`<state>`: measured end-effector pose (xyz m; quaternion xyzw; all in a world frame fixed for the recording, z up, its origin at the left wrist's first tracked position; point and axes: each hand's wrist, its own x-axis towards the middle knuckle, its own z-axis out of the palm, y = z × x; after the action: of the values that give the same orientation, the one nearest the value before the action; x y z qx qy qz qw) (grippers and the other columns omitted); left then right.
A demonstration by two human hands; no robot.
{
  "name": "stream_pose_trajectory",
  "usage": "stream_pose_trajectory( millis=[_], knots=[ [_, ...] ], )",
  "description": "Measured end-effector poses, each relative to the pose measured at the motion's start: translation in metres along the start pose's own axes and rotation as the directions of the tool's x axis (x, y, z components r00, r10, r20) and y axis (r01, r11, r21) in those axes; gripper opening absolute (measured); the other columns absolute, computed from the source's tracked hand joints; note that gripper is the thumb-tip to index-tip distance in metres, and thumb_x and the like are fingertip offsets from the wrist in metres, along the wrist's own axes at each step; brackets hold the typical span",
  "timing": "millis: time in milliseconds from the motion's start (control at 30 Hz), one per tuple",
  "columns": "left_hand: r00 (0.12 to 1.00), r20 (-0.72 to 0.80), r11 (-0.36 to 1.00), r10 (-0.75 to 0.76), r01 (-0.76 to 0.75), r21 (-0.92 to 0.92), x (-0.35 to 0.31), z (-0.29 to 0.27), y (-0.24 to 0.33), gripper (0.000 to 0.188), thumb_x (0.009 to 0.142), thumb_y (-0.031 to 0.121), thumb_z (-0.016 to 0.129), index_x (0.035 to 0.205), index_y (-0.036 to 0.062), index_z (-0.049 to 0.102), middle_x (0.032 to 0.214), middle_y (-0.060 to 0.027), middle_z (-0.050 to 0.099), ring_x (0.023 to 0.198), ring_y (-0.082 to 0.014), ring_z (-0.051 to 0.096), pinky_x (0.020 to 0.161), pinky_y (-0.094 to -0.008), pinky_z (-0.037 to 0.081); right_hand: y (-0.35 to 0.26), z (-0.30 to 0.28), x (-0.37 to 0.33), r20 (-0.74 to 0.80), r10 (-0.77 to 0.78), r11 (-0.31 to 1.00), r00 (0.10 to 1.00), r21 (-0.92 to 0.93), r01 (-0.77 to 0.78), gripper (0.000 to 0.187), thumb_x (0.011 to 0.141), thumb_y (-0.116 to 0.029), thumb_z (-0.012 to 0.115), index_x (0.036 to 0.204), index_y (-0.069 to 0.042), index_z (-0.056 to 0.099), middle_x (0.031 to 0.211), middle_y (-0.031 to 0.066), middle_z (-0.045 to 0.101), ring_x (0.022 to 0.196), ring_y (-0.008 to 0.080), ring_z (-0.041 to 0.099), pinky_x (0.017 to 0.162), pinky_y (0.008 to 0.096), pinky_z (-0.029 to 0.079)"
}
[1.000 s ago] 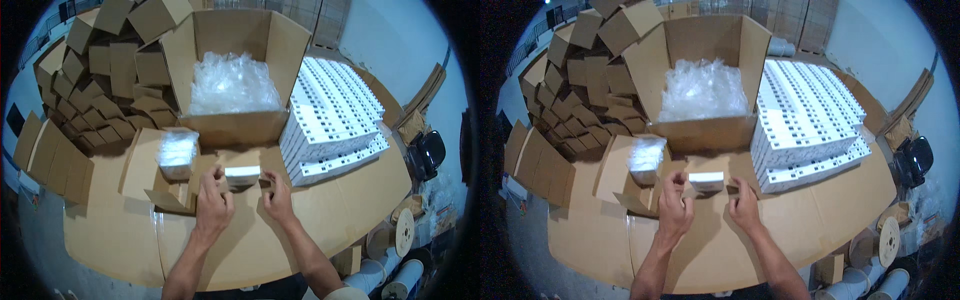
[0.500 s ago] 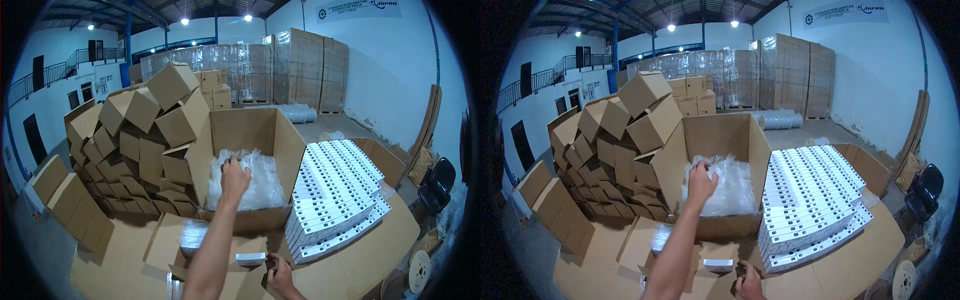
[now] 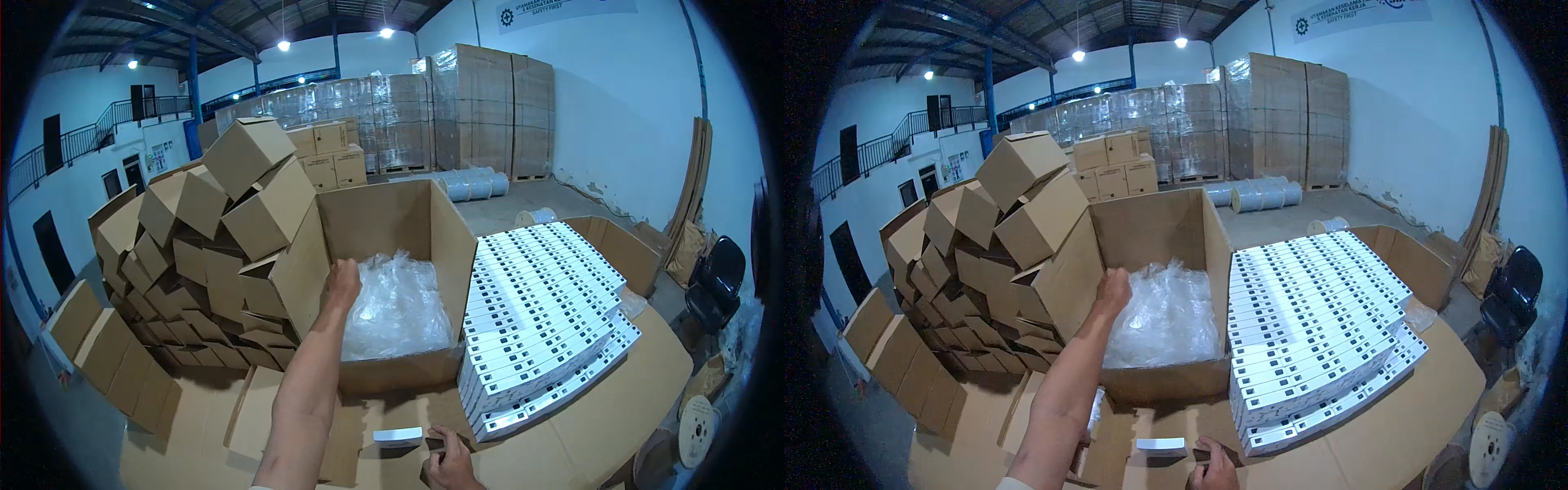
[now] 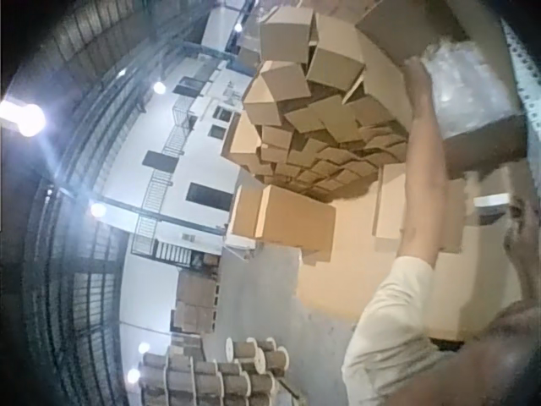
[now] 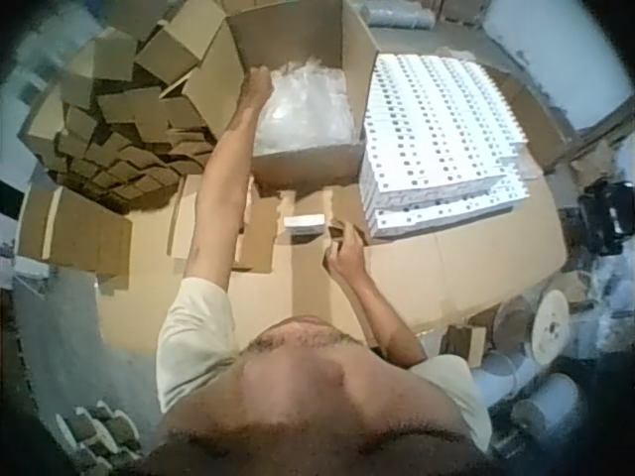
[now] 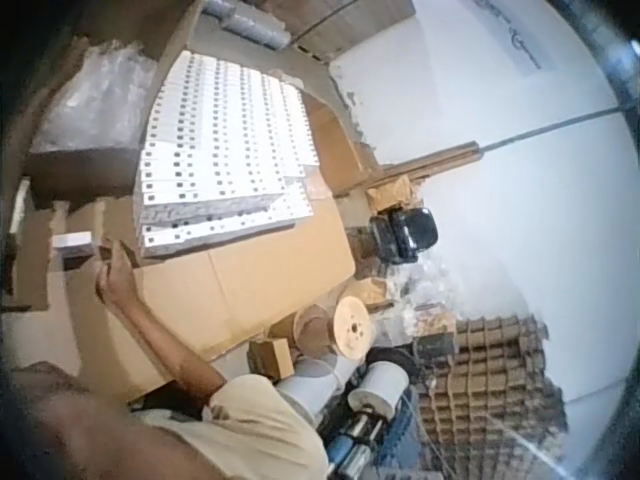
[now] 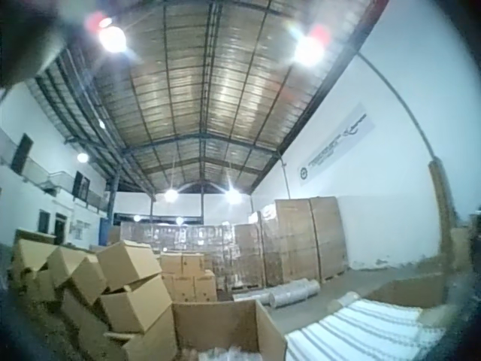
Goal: Packing white rectangular product boxes into plastic bags and placing them into cardboard shipping boxes.
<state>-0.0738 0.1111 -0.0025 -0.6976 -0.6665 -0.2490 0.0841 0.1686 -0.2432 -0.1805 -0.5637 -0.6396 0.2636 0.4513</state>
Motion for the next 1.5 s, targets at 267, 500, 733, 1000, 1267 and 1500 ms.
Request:
stream_pose_trajectory(
  millis=[267,500,733,1000,1267,1500],
  knots=[
    [0.965,-0.262,0.992,-0.030,-0.002,-0.122,0.005,-0.028,-0.004,0.018,0.088,0.006,0.059,0.105,-0.0008,0.062,0.094,-0.0293,0.068,0.092,-0.0464,0.068,0.076,-0.0512,0.056,0.000,-0.003,-0.002,-0.004,0.000,1.000,1.000,-0.011,0.000,0.047,0.082,0.001,0.054,0.129,0.003,0.053,0.119,0.0277,0.062,0.114,0.0416,0.061,0.100,0.0448,0.047],
    [0.913,-0.374,0.893,-0.161,-0.027,-0.449,-0.016,-0.078,0.017,0.020,0.095,0.017,0.058,0.102,-0.0019,0.060,0.092,-0.0244,0.070,0.088,-0.0413,0.069,0.079,-0.0464,0.054,-0.001,-0.010,0.006,0.026,-0.111,0.994,0.993,0.023,0.111,0.052,0.076,0.004,0.053,0.128,0.000,0.050,0.117,0.0252,0.063,0.110,0.0450,0.060,0.095,0.0481,0.050],
    [0.893,-0.323,0.687,-0.312,-0.022,-0.726,-0.146,-0.123,0.082,0.019,0.098,0.017,0.059,0.104,-0.0008,0.062,0.089,-0.0156,0.071,0.083,-0.0243,0.068,0.077,-0.0367,0.052,0.016,-0.003,0.009,-0.026,-0.133,0.988,0.991,0.069,0.135,0.050,0.078,0.005,0.052,0.127,0.002,0.049,0.114,0.0244,0.065,0.106,0.0425,0.064,0.093,0.0462,0.052],
    [0.954,-0.009,0.337,-0.299,0.097,-0.936,-0.345,-0.086,0.091,0.015,0.101,0.014,0.057,0.107,0.0013,0.059,0.089,-0.0009,0.062,0.082,-0.0097,0.055,0.075,-0.0266,0.046,0.026,-0.004,0.002,-0.031,-0.027,0.969,0.999,0.245,0.033,0.034,0.087,0.009,0.049,0.120,0.005,0.051,0.112,0.0167,0.067,0.103,0.0244,0.070,0.089,0.0356,0.057],
    [0.801,0.565,0.163,-0.200,0.596,-0.787,-0.450,-0.038,0.080,0.013,0.104,0.012,0.051,0.113,0.0032,0.054,0.089,-0.0015,0.062,0.077,-0.0061,0.056,0.065,-0.0231,0.046,-0.013,-0.028,-0.024,0.285,-0.059,0.781,0.957,0.611,-0.133,0.047,0.090,-0.009,0.069,0.131,0.001,0.048,0.104,0.0120,0.063,0.084,0.0125,0.064,0.074,0.0247,0.051],
    [0.850,0.512,0.163,-0.125,0.527,-0.834,-0.446,-0.037,0.082,0.016,0.105,0.020,0.052,0.112,0.0062,0.055,0.093,-0.0028,0.063,0.083,-0.0086,0.059,0.067,-0.0247,0.049,-0.019,-0.026,-0.028,0.380,-0.070,0.945,0.922,0.321,-0.061,0.044,0.088,-0.007,0.071,0.127,-0.001,0.052,0.105,0.0100,0.065,0.082,0.0124,0.063,0.069,0.0277,0.054]
  ],
)
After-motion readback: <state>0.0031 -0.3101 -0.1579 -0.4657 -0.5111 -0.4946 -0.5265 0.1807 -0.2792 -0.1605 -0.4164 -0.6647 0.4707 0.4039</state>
